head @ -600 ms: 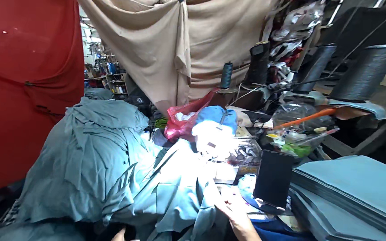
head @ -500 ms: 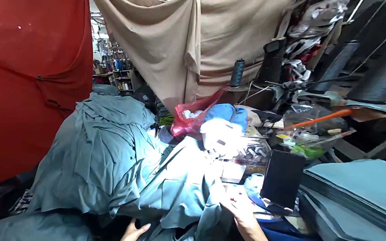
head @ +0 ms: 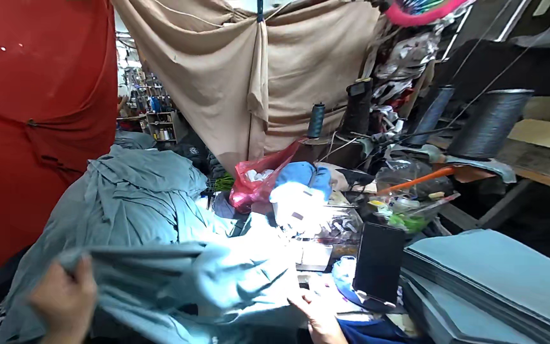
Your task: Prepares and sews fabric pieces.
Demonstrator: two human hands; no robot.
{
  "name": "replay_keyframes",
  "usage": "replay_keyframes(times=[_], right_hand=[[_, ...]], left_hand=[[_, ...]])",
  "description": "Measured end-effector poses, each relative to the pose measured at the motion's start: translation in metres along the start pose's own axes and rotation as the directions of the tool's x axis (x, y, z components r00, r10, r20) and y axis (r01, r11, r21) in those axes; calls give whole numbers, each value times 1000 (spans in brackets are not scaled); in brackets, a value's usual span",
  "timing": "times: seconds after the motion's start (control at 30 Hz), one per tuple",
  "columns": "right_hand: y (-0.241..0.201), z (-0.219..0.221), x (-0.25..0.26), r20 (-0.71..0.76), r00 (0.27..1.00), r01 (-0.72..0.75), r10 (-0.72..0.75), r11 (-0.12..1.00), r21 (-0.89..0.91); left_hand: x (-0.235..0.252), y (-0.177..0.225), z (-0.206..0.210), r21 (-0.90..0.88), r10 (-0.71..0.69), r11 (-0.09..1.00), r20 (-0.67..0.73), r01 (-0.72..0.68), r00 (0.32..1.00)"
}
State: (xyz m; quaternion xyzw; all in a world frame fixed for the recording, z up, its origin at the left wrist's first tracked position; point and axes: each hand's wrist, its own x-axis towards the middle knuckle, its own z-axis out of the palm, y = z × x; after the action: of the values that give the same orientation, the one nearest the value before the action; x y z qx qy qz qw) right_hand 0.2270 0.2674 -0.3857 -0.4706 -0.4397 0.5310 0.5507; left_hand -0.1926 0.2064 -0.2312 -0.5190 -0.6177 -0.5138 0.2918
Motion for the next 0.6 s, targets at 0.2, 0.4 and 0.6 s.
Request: replay_keyframes(times=[0.2, 0.4, 0.6], right_hand=[[-4, 30, -5, 80, 993, -100, 89, 984, 149], [-2, 30, -18, 100, 981, -180, 168, 976, 119], [1, 16, -12, 217, 970, -145, 106, 974, 173]], left_hand=[[172, -2, 97, 155, 77, 980, 284, -125, 956], [43, 75, 181, -285, 454, 879, 255, -383, 853], [-151, 97, 187, -575, 715, 628, 159, -525, 681]])
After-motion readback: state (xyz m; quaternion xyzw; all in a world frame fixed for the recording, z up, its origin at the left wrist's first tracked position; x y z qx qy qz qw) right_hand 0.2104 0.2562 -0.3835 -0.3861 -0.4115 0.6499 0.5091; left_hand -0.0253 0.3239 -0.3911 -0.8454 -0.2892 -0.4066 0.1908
